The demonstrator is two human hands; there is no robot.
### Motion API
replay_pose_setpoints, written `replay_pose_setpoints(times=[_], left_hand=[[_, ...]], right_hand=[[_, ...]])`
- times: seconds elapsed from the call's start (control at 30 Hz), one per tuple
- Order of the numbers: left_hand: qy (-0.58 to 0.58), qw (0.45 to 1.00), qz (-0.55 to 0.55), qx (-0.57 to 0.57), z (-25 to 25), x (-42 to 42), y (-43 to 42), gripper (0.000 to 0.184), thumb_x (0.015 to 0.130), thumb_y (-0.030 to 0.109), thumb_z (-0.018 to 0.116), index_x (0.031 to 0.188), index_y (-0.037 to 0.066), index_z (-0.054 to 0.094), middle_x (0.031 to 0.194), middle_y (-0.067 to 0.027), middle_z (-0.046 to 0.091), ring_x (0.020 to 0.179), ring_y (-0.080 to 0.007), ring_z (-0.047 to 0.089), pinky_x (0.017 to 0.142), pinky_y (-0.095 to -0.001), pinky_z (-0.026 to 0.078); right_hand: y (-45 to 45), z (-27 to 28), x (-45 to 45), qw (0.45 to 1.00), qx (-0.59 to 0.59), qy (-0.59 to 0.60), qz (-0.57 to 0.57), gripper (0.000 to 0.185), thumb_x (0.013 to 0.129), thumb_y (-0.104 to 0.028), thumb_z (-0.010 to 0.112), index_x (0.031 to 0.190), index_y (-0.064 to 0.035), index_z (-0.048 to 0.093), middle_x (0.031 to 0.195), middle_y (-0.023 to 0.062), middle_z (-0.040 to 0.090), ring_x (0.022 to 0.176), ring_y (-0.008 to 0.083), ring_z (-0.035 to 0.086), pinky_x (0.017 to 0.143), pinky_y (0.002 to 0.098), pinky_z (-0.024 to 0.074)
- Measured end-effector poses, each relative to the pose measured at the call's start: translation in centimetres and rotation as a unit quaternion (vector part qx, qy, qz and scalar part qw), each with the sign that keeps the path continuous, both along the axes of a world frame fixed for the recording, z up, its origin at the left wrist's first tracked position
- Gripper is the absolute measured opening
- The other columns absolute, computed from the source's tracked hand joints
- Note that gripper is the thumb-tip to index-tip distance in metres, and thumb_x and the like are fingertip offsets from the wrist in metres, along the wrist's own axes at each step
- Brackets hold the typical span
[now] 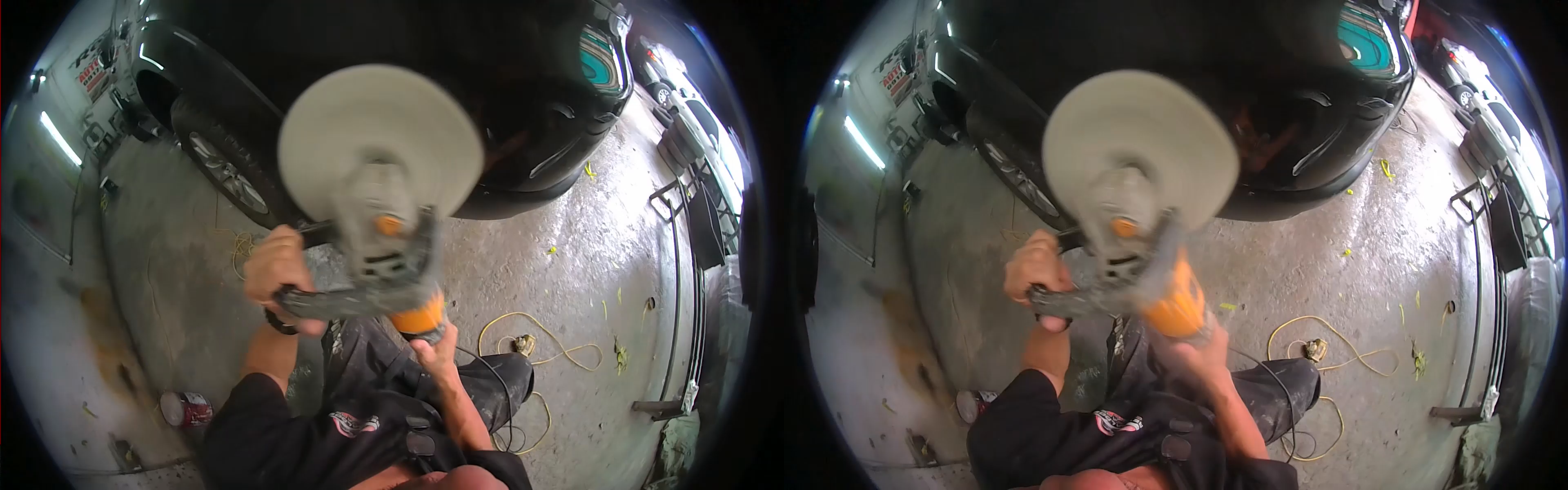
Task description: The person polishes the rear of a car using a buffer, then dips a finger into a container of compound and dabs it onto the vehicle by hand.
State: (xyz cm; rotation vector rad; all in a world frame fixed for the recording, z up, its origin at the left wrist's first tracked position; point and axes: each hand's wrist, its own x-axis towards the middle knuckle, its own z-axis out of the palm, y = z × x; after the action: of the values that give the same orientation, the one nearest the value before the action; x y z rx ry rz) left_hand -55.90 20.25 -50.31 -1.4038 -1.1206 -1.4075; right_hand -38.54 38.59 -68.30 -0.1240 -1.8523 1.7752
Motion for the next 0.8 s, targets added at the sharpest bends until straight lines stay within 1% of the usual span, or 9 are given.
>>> replay_pose_setpoints(times=[0.07,0.13,0.17,0.23,0.33,0.5,0.63,0.73,0.8], left_hand=[[0.021,0.998,-0.047,-0.044,1.0,1.4,2.6,0.062,0.077,0.067,0.075,0.064,0.010,0.051,0.053,0.0047,0.041,0.044,-0.0146,0.041,0.049,-0.0314,0.032],[0.029,0.993,-0.067,-0.092,2.9,3.0,4.7,0.063,0.075,0.068,0.074,0.063,0.011,0.052,0.052,0.0049,0.040,0.043,-0.0148,0.040,0.049,-0.0316,0.034],[0.037,0.992,-0.068,-0.103,3.5,3.4,5.6,0.062,0.075,0.068,0.073,0.063,0.010,0.052,0.052,0.0044,0.040,0.042,-0.0152,0.039,0.050,-0.0318,0.035],[0.029,0.986,-0.083,-0.139,3.8,3.7,5.9,0.063,0.077,0.068,0.073,0.063,0.009,0.053,0.052,0.0034,0.039,0.042,-0.0154,0.039,0.050,-0.0313,0.036],[0.023,0.993,-0.062,-0.098,3.0,2.5,4.5,0.065,0.077,0.069,0.071,0.062,0.009,0.051,0.052,0.0033,0.038,0.042,-0.0154,0.040,0.049,-0.0314,0.035],[-0.003,0.999,0.028,0.015,1.2,-1.7,-1.8,0.065,0.086,0.067,0.063,0.065,0.008,0.048,0.054,0.0018,0.043,0.045,-0.0136,0.040,0.051,-0.0324,0.033],[-0.082,0.973,0.149,0.157,0.8,-5.8,-6.9,0.069,0.087,0.068,0.062,0.067,0.004,0.046,0.057,-0.0026,0.042,0.050,-0.0156,0.041,0.054,-0.0328,0.036],[-0.121,0.948,0.196,0.219,0.0,-9.5,-11.2,0.070,0.090,0.069,0.058,0.068,0.005,0.042,0.058,-0.0028,0.040,0.052,-0.0143,0.038,0.054,-0.0323,0.034],[-0.127,0.946,0.193,0.227,0.5,-10.1,-11.3,0.069,0.090,0.069,0.058,0.068,0.005,0.040,0.059,-0.0025,0.040,0.053,-0.0137,0.036,0.054,-0.0317,0.032]], right_hand=[[0.7,0.3,2.6,0.998,-0.058,0.018,-0.015,0.084,0.075,-0.063,0.079,0.121,0.0053,0.060,0.105,0.0111,0.072,0.098,0.0237,0.069,0.087,0.0379,0.0533],[1.9,-2.9,4.9,0.997,-0.010,0.019,-0.068,0.088,0.079,-0.069,0.072,0.121,0.0069,0.059,0.113,0.0115,0.067,0.102,0.0222,0.065,0.091,0.0381,0.0513],[2.7,-3.2,5.2,0.995,0.033,0.018,-0.097,0.090,0.078,-0.079,0.063,0.105,0.0068,0.063,0.100,0.0092,0.067,0.092,0.0197,0.063,0.083,0.0351,0.0509],[2.6,-3.4,5.7,0.997,-0.039,0.044,-0.054,0.089,0.082,-0.067,0.071,0.127,0.0078,0.055,0.115,0.0133,0.066,0.107,0.0235,0.063,0.095,0.0385,0.0493],[2.1,-3.6,4.6,0.995,0.015,0.048,-0.088,0.089,0.082,-0.065,0.071,0.129,0.0077,0.054,0.112,0.0123,0.067,0.105,0.0240,0.064,0.093,0.0382,0.0503],[-0.8,0.4,-1.9,0.998,-0.004,0.005,0.059,0.089,0.077,-0.065,0.076,0.129,0.0045,0.056,0.111,0.0111,0.070,0.102,0.0210,0.067,0.090,0.0362,0.0522],[-3.6,5.6,-7.5,0.988,0.077,-0.072,0.110,0.085,0.074,-0.064,0.078,0.118,0.0065,0.060,0.093,0.0229,0.072,0.094,0.0372,0.072,0.080,0.0418,0.0544],[-5.3,7.7,-10.2,0.969,0.161,-0.146,0.121,0.071,0.077,-0.049,0.081,0.116,0.0074,0.061,0.096,0.0213,0.072,0.094,0.0257,0.071,0.083,0.0385,0.0528],[-5.6,8.0,-10.3,0.965,0.166,-0.163,0.122,0.071,0.077,-0.049,0.081,0.115,0.0072,0.061,0.094,0.0230,0.072,0.093,0.0271,0.071,0.082,0.0394,0.0529]])
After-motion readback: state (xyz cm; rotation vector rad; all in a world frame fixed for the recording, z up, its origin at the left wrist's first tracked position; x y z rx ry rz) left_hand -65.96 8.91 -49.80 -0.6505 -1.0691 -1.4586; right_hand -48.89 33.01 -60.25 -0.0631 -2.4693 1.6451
